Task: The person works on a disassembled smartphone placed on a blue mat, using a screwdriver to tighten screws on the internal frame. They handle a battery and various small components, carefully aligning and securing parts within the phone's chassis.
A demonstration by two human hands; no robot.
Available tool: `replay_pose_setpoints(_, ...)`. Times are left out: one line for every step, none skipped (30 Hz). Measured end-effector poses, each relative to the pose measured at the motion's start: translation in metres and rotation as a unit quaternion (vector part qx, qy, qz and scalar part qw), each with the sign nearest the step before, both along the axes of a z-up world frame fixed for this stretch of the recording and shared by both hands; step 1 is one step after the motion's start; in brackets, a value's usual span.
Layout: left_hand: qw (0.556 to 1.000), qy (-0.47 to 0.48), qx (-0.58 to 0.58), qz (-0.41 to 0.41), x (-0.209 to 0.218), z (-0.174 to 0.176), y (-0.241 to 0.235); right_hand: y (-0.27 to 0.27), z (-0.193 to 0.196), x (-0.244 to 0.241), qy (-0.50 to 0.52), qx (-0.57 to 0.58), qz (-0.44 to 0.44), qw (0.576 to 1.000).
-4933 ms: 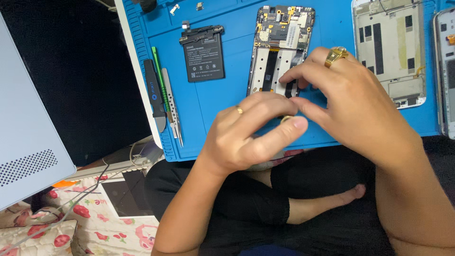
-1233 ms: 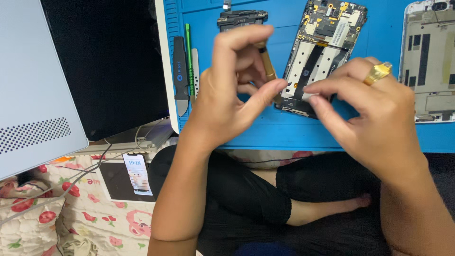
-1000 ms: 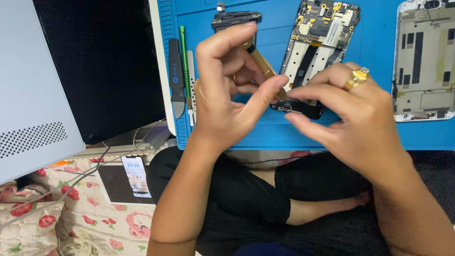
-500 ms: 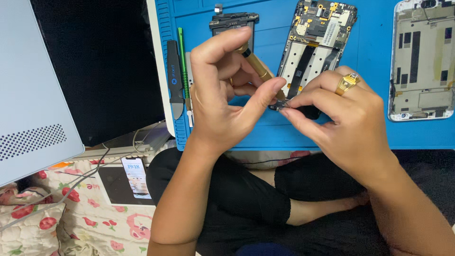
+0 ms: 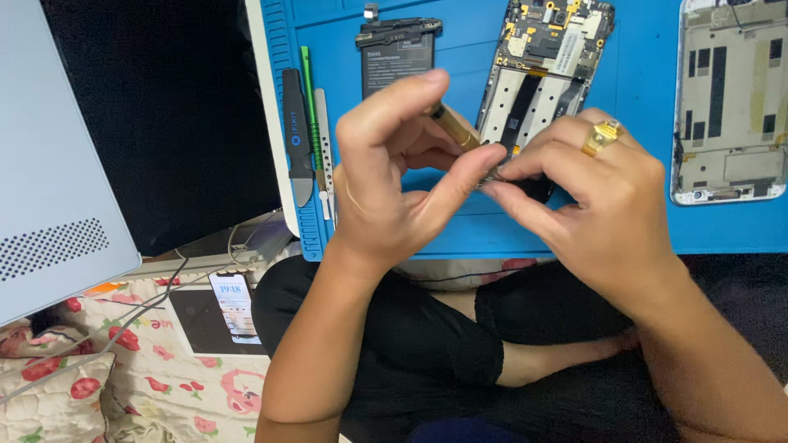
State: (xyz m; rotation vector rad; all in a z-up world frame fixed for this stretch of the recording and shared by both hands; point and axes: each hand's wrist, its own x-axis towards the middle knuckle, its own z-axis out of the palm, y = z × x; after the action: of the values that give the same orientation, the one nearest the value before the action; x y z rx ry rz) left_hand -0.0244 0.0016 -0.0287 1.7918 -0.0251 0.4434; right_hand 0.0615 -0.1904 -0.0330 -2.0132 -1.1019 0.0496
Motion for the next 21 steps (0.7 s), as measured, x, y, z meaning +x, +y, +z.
replay_pose_setpoints(1.0,0.001,-0.001,-0.002,0.0,-0.003,-0.001,-0.004,0.001,0.004,0.001,-0.001,-0.002,1.0)
replay_pose_setpoints(1.0,-0.004,0.012,0.008,0.0,-0.006,-0.002,-0.008,0.002,0.009,-0.001,-0.037,0.013,0.999)
replay_pose_setpoints(1.0,-0.009,0.024,0.017,0.0,-0.008,-0.004,-0.013,0.003,0.013,-0.003,-0.073,0.028,0.997)
replay_pose_setpoints(1.0,-0.008,0.024,0.014,-0.001,-0.014,-0.004,-0.02,0.005,0.019,-0.001,-0.074,0.025,0.997)
replay_pose_setpoints(0.999,-0.02,0.018,-0.024,-0.003,-0.02,-0.004,-0.027,0.006,0.025,-0.006,-0.121,0.033,0.992)
replay_pose_setpoints(0.997,-0.032,0.013,-0.062,-0.004,-0.026,-0.004,-0.033,0.007,0.031,-0.012,-0.166,0.041,0.985)
replay_pose_setpoints(0.997,-0.032,0.013,-0.064,-0.002,-0.023,-0.006,-0.035,0.007,0.033,-0.011,-0.166,0.039,0.985)
replay_pose_setpoints(0.994,-0.031,0.069,-0.078,0.0,-0.02,-0.007,-0.037,0.007,0.035,0.006,-0.173,0.039,0.984)
replay_pose_setpoints(0.987,-0.03,0.125,-0.091,0.001,-0.018,-0.009,-0.039,0.007,0.037,0.024,-0.179,0.038,0.983)
replay_pose_setpoints(0.987,-0.03,0.126,-0.094,0.002,-0.02,-0.01,-0.038,0.005,0.037,0.024,-0.178,0.036,0.983)
replay_pose_setpoints(0.976,-0.081,0.188,-0.077,0.003,-0.021,-0.012,-0.038,0.003,0.037,0.022,-0.194,0.037,0.98)
replay_pose_setpoints(0.958,-0.13,0.248,-0.06,0.004,-0.023,-0.013,-0.037,0.001,0.037,0.02,-0.209,0.038,0.977)
replay_pose_setpoints(0.958,-0.13,0.248,-0.062,0.004,-0.023,-0.014,-0.037,0.001,0.037,0.021,-0.209,0.036,0.977)
replay_pose_setpoints(0.958,-0.128,0.245,-0.075,0.004,-0.022,-0.014,-0.037,0.0,0.037,0.023,-0.21,0.032,0.977)
replay_pose_setpoints(0.958,-0.125,0.242,-0.088,0.005,-0.022,-0.014,-0.037,0.0,0.037,0.024,-0.211,0.028,0.977)
replay_pose_setpoints(0.958,-0.126,0.242,-0.09,0.005,-0.021,-0.015,-0.037,-0.001,0.037,0.025,-0.21,0.026,0.977)
replay_pose_setpoints(0.954,-0.129,0.256,-0.085,0.005,-0.02,-0.015,-0.038,-0.002,0.037,0.029,-0.204,0.024,0.978)
replay_pose_setpoints(0.95,-0.133,0.27,-0.08,0.005,-0.019,-0.015,-0.038,-0.003,0.037,0.034,-0.198,0.023,0.979)
replay_pose_setpoints(0.95,-0.133,0.27,-0.081,0.005,-0.021,-0.016,-0.038,-0.003,0.037,0.035,-0.198,0.022,0.979)
replay_pose_setpoints(0.948,-0.128,0.28,-0.082,0.004,-0.022,-0.016,-0.037,-0.002,0.038,0.035,-0.201,0.026,0.979)
replay_pose_setpoints(0.946,-0.124,0.289,-0.083,0.003,-0.023,-0.016,-0.036,-0.002,0.038,0.035,-0.205,0.03,0.978)
